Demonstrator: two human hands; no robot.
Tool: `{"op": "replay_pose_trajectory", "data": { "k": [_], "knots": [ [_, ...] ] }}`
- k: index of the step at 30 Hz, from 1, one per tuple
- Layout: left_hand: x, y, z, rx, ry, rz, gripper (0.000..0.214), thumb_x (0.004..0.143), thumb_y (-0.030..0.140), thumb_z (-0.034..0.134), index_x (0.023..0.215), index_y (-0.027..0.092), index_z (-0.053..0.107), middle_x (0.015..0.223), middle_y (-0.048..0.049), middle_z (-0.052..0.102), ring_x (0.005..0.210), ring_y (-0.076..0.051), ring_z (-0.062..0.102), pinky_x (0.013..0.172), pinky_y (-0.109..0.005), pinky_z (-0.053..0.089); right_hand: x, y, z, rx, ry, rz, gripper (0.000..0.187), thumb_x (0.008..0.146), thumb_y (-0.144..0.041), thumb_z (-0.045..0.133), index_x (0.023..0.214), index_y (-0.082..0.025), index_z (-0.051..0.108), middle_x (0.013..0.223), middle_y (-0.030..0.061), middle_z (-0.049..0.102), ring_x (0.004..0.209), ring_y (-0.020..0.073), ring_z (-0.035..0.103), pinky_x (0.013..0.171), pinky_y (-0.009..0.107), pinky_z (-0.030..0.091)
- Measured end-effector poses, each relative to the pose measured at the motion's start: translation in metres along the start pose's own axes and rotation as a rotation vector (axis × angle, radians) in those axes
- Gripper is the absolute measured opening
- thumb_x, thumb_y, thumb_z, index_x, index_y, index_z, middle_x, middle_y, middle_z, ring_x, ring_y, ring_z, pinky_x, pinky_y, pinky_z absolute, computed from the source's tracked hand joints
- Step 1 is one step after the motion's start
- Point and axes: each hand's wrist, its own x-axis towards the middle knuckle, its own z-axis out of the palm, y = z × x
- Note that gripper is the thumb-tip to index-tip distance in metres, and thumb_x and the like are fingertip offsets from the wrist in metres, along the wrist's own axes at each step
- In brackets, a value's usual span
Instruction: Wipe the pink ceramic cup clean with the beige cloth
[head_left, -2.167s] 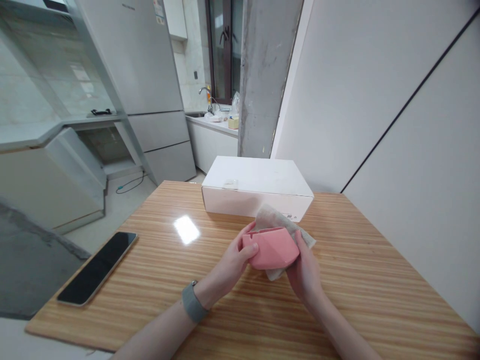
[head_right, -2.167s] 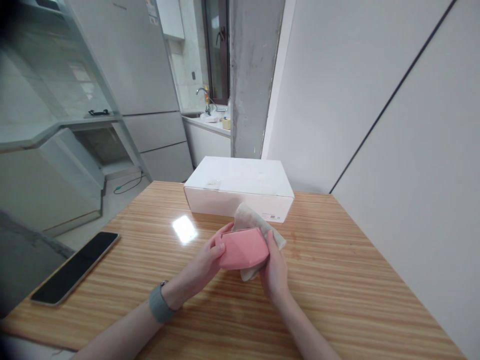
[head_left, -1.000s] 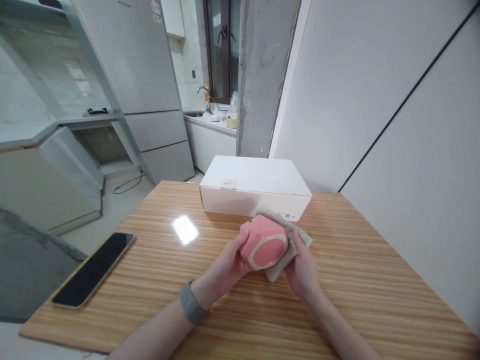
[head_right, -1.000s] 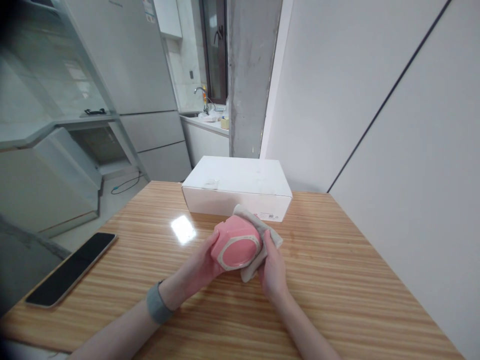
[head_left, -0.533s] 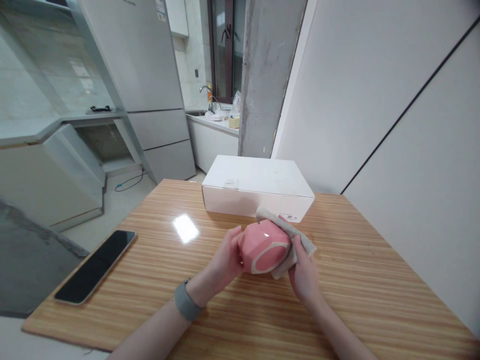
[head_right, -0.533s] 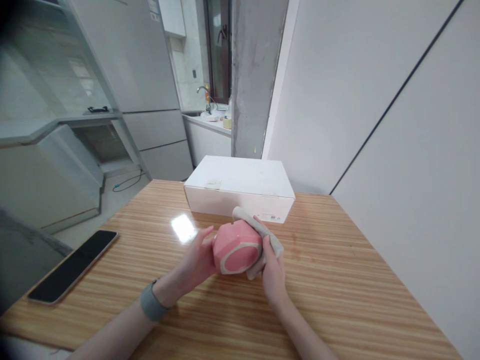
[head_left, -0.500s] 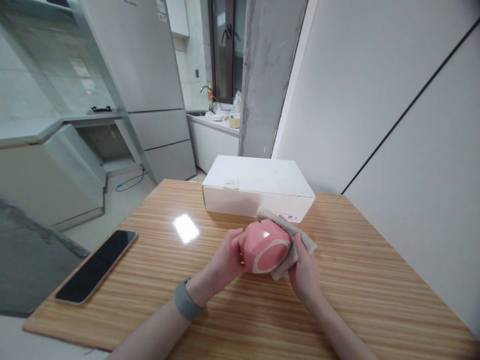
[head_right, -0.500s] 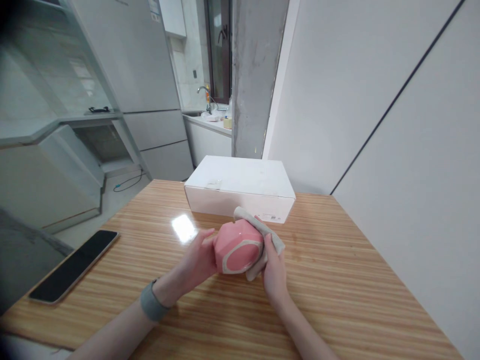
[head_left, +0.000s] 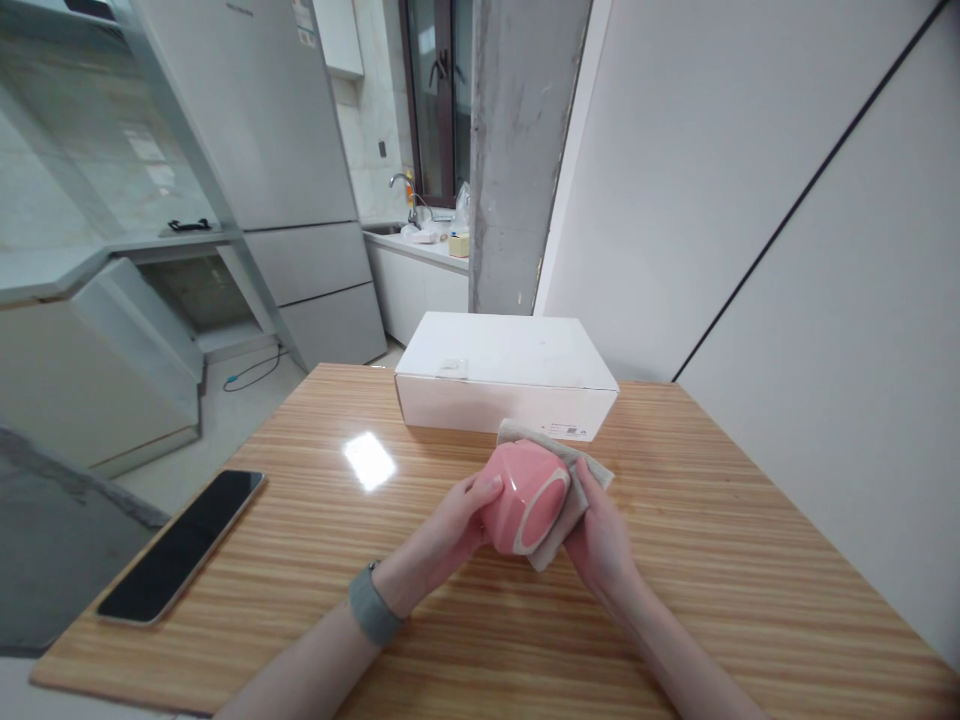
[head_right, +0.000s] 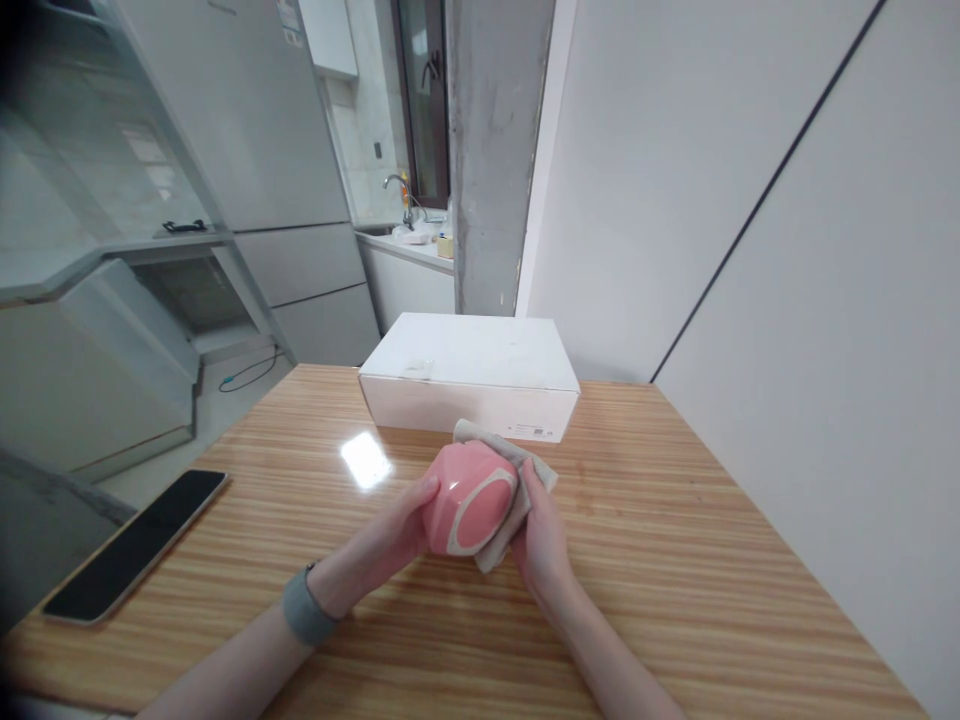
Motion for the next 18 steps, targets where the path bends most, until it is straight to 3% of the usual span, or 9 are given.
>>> {"op": "replay_pose_trajectory", "data": {
  "k": [7,11,14,18],
  "knots": [
    [0.001,-0.002,-0.009,0.018,0.0,-0.074,0.06,0.087,0.059,0.056,0.127,0.015,0.062,0.119,-0.0127,0.069,0.11,-0.028,0.062,0.089,-0.036,0.046,-0.006,-0.002,-0.005,-0.07,-0.088,-0.166,0.04,0.086,-0.054,0.061,0.115,-0.028,0.071,0.128,0.0008,0.068,0.131,0.0256,0.052,0.118,0.042,0.03],
    [0.002,-0.003,-0.006,0.004,0.019,-0.129,0.063,0.088,0.063,0.051,0.128,0.016,0.062,0.12,-0.0115,0.069,0.111,-0.027,0.061,0.093,-0.036,0.044,-0.007,0.0,-0.005,-0.145,-0.105,-0.204,0.039,0.086,-0.054,0.061,0.115,-0.03,0.071,0.127,0.0002,0.069,0.132,0.0245,0.052,0.117,0.039,0.032],
    [0.001,0.002,-0.001,-0.032,0.031,-0.127,0.062,0.088,0.063,0.051,0.126,0.016,0.063,0.118,-0.0112,0.069,0.109,-0.027,0.061,0.09,-0.035,0.044,-0.002,0.004,-0.005,-0.126,-0.021,-0.158,0.038,0.082,-0.057,0.064,0.107,-0.03,0.074,0.12,0.0,0.072,0.126,0.0243,0.057,0.112,0.037,0.039],
    [0.001,0.007,0.0,-0.113,0.007,-0.154,0.055,0.088,0.055,0.05,0.12,0.014,0.067,0.106,-0.0114,0.073,0.093,-0.023,0.065,0.079,-0.031,0.047,0.006,0.008,-0.009,-0.052,0.195,-0.066,0.034,0.076,-0.055,0.07,0.096,-0.028,0.074,0.103,0.0002,0.078,0.112,0.026,0.066,0.099,0.039,0.052]
  ]
}}
